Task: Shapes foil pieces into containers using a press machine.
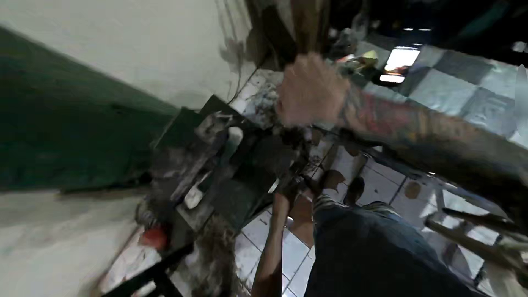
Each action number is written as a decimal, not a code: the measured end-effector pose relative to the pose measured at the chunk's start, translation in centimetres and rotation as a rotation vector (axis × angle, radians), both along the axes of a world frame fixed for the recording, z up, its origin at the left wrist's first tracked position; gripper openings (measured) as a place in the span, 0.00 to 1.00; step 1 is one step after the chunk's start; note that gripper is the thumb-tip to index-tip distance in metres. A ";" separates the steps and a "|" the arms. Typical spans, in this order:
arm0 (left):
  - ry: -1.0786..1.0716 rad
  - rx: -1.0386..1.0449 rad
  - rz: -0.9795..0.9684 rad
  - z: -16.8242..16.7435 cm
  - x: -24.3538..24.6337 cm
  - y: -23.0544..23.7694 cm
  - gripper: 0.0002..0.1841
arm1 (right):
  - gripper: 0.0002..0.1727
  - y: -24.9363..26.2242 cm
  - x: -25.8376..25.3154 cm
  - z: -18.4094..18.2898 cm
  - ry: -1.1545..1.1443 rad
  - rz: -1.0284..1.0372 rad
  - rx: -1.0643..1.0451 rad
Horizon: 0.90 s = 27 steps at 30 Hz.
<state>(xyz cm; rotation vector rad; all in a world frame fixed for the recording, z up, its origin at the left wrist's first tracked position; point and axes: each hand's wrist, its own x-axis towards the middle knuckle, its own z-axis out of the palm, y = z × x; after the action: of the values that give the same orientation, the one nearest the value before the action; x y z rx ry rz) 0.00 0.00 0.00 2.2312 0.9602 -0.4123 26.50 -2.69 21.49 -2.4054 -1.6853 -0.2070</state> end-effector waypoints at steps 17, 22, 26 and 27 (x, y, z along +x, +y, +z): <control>-0.065 0.313 -0.483 1.9 31.8 4.1 0.21 | 0.30 -37.0 -6.2 -36.5 1.062 -0.907 -0.196; -0.200 0.426 -0.368 -0.5 30.1 4.4 0.33 | 0.32 -35.9 -5.2 -33.8 1.035 -0.879 -0.429; -0.105 0.388 -0.459 0.9 31.6 3.2 0.41 | 0.26 -34.0 -3.3 -27.7 1.125 -0.901 -0.565; -0.156 0.358 -0.562 1.6 31.7 1.7 0.38 | 0.23 -33.8 -2.7 -25.8 1.148 -0.862 -0.463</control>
<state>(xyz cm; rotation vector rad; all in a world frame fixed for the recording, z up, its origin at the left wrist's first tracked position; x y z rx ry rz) 31.71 1.71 1.58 2.8083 0.3256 -0.3182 23.83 -36.46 -4.27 -2.4785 -0.1721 1.2892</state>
